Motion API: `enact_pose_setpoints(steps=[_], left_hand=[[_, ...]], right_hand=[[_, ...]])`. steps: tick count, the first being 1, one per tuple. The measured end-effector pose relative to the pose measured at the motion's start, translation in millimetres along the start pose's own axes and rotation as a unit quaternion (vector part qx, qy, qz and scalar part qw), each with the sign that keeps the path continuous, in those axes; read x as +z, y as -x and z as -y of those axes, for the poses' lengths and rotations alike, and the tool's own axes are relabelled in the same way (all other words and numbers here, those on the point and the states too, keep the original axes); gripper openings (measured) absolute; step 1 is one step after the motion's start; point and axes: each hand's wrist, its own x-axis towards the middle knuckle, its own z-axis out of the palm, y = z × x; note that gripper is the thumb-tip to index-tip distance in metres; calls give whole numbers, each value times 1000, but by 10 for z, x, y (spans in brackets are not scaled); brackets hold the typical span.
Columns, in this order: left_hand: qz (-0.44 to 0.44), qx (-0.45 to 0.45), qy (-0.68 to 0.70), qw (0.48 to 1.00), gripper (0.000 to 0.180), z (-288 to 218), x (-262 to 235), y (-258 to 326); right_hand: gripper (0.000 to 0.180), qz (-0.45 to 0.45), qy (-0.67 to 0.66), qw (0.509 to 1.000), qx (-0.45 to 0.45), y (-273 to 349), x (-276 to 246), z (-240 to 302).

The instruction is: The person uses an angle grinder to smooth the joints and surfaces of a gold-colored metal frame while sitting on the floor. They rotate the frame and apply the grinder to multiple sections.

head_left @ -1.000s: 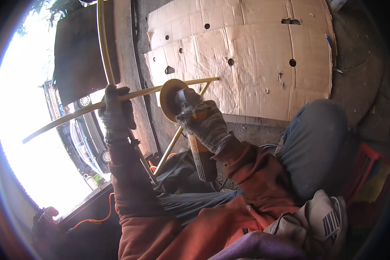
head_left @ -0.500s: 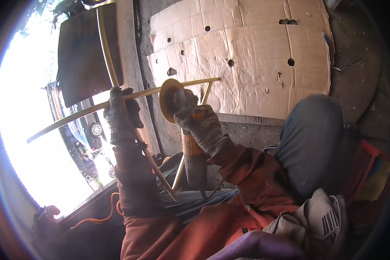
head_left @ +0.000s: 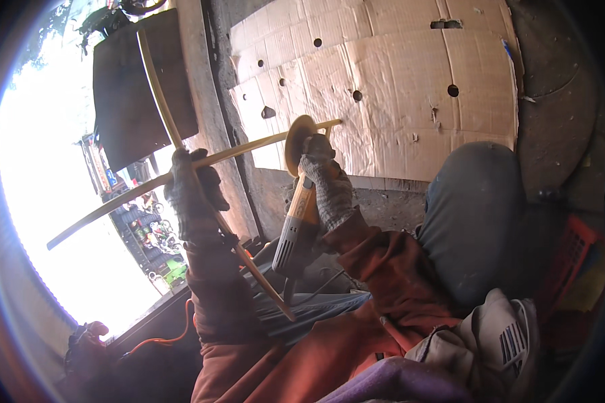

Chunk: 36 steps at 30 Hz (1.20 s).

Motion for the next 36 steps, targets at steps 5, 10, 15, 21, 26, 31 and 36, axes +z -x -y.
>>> enact_pose_setpoints(steps=[5,10,15,21,26,31,36], left_hand=[[-9,-22,-7,1000,55,-46,52,37],[-14,-11,6,1000,53,-45,44,62],[25,4,73,997,52,70,54,-30],[25,41,87,995,60,36,-54,-4],[177,-18,108,978,58,569,-365,220],[259,-1,86,962,72,679,-649,457],[171,28,371,912,43,596,-709,-598]], right_hand=[[28,-8,88,995,-49,49,40,96],[27,22,358,897,-257,82,22,188],[25,21,205,977,-55,129,174,426],[23,114,364,919,-98,435,584,451],[34,165,175,969,58,777,847,700],[47,94,164,982,4,836,949,1303],[50,79,262,953,-132,461,310,1469]])
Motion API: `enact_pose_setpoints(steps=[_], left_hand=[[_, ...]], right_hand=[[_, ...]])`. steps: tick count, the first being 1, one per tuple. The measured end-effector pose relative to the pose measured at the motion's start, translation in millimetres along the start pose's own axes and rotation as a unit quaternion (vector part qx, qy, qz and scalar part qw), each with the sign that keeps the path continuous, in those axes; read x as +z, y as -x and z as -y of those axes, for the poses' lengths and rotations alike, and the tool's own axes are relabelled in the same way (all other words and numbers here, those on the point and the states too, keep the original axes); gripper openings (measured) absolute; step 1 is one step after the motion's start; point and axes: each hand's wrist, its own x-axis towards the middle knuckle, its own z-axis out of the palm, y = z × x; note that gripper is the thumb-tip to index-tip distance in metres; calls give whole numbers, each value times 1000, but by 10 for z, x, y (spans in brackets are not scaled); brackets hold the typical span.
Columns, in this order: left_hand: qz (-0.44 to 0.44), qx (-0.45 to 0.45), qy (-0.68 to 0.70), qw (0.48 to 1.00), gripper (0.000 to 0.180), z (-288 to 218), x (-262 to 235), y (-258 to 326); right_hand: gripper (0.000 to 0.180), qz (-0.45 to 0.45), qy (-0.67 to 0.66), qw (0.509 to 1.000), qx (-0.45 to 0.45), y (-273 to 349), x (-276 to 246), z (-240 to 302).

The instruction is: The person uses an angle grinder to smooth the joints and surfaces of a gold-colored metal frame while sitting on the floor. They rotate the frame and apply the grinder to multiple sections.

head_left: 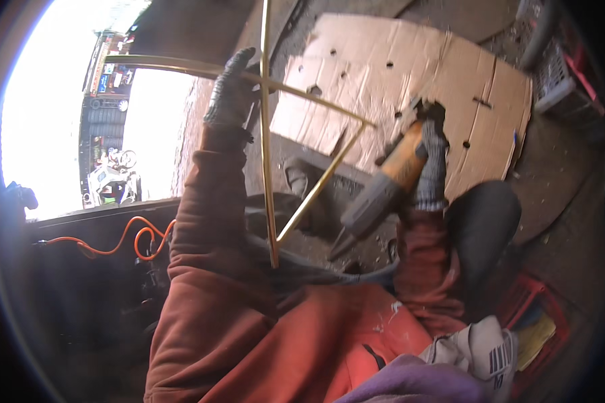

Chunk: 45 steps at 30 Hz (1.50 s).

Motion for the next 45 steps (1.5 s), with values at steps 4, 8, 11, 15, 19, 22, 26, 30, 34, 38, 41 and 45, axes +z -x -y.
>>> enact_pose_setpoints(steps=[4,8,11,15,19,22,26,30,34,38,41,45], left_hand=[[7,60,65,996,43,-462,-138,-507],[59,172,232,956,38,-911,-66,-845],[-41,201,172,963,47,-1042,264,-715],[-63,247,136,957,51,-1092,432,-758],[-64,251,108,960,49,-1216,323,-727],[-43,176,157,971,47,-1154,250,-947],[-102,155,171,968,49,-1136,136,-1091],[-89,159,163,970,48,-1072,67,-1141],[-75,187,163,966,48,-1068,169,-1129],[-73,171,169,968,50,-1146,269,-1154],[-53,164,144,974,51,-1208,248,-1104],[-41,178,155,971,52,-1131,320,-1103]], right_hand=[[43,25,118,993,16,538,340,468],[45,110,339,923,-144,273,-192,743],[55,135,473,849,-193,332,324,718],[74,167,856,432,-229,201,865,698],[72,200,915,284,-207,-156,1146,534],[60,203,944,239,-102,-367,1387,459],[53,272,927,212,-150,-599,1314,365],[50,303,918,209,-149,-676,1460,209],[48,316,928,156,-120,-829,1422,27],[53,303,925,161,-162,-648,1702,96],[56,324,910,169,-196,-570,1928,28],[57,337,883,190,-266,-610,1975,104]])
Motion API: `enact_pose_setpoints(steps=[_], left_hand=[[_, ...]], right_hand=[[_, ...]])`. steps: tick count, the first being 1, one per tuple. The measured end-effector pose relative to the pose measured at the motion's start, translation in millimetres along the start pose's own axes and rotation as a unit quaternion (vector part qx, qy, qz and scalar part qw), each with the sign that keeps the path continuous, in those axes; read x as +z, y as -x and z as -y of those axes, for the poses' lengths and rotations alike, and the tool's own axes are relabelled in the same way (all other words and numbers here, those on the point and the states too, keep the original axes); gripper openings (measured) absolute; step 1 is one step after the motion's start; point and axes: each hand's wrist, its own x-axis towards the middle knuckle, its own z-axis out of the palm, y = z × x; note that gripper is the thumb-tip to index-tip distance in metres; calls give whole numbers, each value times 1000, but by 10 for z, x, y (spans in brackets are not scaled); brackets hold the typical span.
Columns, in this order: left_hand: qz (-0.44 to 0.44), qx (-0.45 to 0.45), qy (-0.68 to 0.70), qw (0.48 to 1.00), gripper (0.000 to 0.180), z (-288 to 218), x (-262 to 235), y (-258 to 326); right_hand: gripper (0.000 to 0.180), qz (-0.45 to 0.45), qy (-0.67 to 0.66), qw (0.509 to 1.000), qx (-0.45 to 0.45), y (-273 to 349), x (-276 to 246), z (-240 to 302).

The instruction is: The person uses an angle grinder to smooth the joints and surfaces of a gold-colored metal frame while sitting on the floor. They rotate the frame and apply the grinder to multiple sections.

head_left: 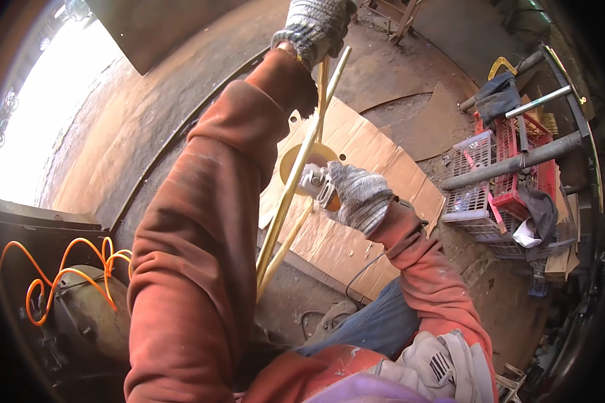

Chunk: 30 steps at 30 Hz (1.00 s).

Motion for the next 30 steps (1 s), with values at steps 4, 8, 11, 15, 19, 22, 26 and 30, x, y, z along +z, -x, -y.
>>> enact_pose_setpoints(steps=[4,8,11,15,19,22,26,30], left_hand=[[-4,-40,1,999,52,13,-14,-5],[-8,-18,-16,1000,52,-48,-30,6],[-7,-16,-9,1000,52,-10,25,13],[-7,-31,-13,999,53,-72,-1,-8],[-21,-3,-34,999,51,-133,-19,21],[4,-20,13,1000,49,93,161,14],[14,17,-27,999,43,-212,78,118],[38,-1,15,999,45,76,161,60]], right_hand=[[53,-48,6,999,-14,13,-218,-1],[50,-2,12,1000,2,-3,-319,7],[50,80,36,996,14,130,-129,-117],[50,67,57,996,6,239,41,-287],[65,34,28,999,-1,108,-185,-251],[51,-7,32,999,-6,137,-333,-269],[46,26,28,999,-38,45,-142,-150],[41,81,4,997,-8,362,185,-404]])
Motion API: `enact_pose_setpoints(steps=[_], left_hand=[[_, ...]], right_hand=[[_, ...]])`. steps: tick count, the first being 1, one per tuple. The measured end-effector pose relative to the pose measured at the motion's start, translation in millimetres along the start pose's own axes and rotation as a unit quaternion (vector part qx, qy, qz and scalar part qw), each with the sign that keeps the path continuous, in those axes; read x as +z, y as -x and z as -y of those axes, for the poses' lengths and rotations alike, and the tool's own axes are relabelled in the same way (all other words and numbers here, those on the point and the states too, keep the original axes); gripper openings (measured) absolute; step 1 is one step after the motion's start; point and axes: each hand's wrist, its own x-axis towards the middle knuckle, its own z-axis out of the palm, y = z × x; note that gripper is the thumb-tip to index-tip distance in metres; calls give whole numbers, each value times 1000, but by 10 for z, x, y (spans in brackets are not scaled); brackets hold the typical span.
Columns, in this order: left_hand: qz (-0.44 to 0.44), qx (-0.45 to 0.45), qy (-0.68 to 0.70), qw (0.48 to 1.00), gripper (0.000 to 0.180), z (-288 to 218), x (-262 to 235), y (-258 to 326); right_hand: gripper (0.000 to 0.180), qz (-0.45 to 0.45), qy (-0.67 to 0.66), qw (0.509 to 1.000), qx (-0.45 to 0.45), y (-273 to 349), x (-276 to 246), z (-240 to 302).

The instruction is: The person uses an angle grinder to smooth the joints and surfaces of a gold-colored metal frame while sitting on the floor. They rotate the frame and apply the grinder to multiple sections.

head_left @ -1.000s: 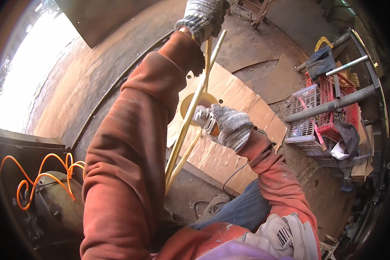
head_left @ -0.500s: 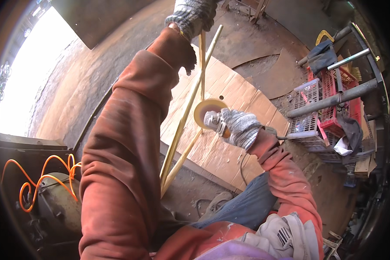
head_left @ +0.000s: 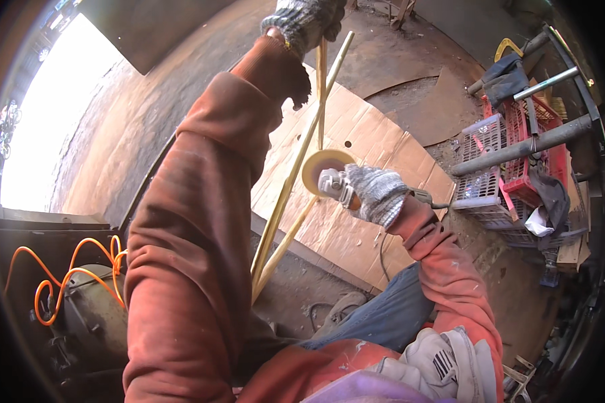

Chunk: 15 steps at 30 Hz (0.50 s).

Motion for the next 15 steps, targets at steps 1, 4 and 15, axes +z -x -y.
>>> enact_pose_setpoints(steps=[1,4,15], left_hand=[[-8,6,-16,1000,45,-90,-78,-8],[65,49,-89,993,44,250,-171,-64],[107,-207,-248,940,27,702,-230,768]], right_hand=[[41,-9,-8,1000,-15,-14,-53,90],[40,-234,-167,958,9,311,-5,36],[69,-514,-372,739,227,1152,441,-25]])
